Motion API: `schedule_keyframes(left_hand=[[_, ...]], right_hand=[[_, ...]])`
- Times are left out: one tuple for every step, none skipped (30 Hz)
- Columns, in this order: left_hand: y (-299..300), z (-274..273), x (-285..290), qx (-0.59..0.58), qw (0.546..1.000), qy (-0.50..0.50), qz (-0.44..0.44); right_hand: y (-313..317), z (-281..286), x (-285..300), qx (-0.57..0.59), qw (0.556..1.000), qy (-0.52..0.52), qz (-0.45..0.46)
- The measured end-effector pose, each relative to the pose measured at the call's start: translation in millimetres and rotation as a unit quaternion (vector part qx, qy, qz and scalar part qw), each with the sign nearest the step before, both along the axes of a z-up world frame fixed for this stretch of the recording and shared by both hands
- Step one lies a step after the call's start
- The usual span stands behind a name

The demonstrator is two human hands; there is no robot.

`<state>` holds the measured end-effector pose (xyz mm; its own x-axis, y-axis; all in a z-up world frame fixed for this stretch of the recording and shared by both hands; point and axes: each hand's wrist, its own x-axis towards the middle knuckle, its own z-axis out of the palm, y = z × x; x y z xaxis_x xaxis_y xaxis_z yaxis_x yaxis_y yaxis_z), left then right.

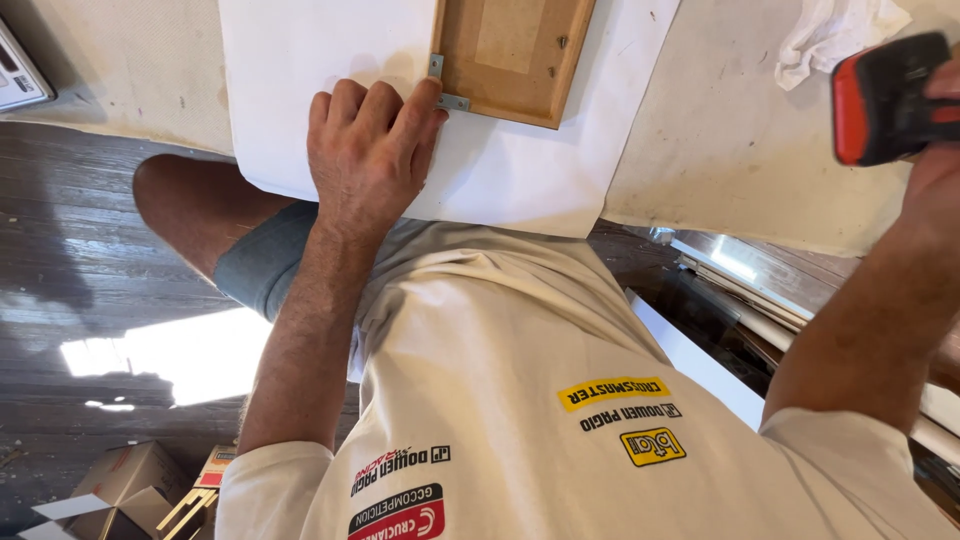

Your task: Attaching metal L-brackets to the corners of a wooden frame using a cordless power drill and screws.

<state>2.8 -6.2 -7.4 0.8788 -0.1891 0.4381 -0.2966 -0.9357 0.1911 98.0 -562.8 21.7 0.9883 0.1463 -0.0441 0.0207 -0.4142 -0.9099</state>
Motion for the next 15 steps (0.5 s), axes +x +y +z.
schedule_keyframes(left_hand=[[0, 0, 0, 0.000, 1.000, -0.001, -0.001], [0, 1, 0, 0.001, 1.000, -0.001, -0.003], [-1, 1, 0, -0.001, 1.000, 0.001, -0.003], [-1, 2, 1, -0.004, 1.000, 0.000, -0.002], [-1, 2, 2, -0.004, 1.000, -0.001, -0.003], [-1, 1, 1, -0.001, 1.000, -0.001, -0.001], [-1, 1, 0, 0.003, 1.000, 0.000, 0.001], [-1, 2, 1, 0.004, 1.000, 0.000, 0.004], [-1, 2, 1, 0.003, 1.000, -0.003, 0.006], [-2, 3, 1, 0.002, 1.000, -0.006, 0.006], [-1, 4, 1, 0.002, 1.000, -0.004, 0.008], [-2, 4, 1, 0.003, 1.000, -0.007, 0.009], [-2, 5, 2, 0.004, 1.000, -0.009, 0.009], [-2, 6, 2, 0.004, 1.000, -0.010, 0.011], [-1, 6, 3, 0.003, 1.000, -0.010, 0.009]], right_hand=[[-3, 2, -5, -0.045, 0.998, 0.008, 0.040], [33, 18, -9, -0.045, 0.998, 0.008, 0.039], [70, 34, -13, 0.014, 0.994, 0.102, 0.034], [106, 51, -15, 0.072, 0.978, 0.194, 0.030], [132, 66, -17, 0.073, 0.978, 0.192, 0.029], [158, 82, -19, -0.122, 0.984, 0.043, 0.124], [185, 97, -21, -0.305, 0.921, -0.104, 0.218], [185, 89, -21, -0.304, 0.921, -0.105, 0.221], [185, 81, -21, -0.371, 0.876, -0.169, 0.257], [184, 74, -22, -0.434, 0.821, -0.231, 0.290], [187, 71, -22, -0.433, 0.821, -0.231, 0.292], [190, 69, -22, -0.420, 0.825, -0.223, 0.305], [192, 67, -22, -0.407, 0.829, -0.214, 0.318], [195, 67, -22, -0.407, 0.828, -0.215, 0.319], [198, 67, -22, -0.390, 0.837, -0.214, 0.318]])
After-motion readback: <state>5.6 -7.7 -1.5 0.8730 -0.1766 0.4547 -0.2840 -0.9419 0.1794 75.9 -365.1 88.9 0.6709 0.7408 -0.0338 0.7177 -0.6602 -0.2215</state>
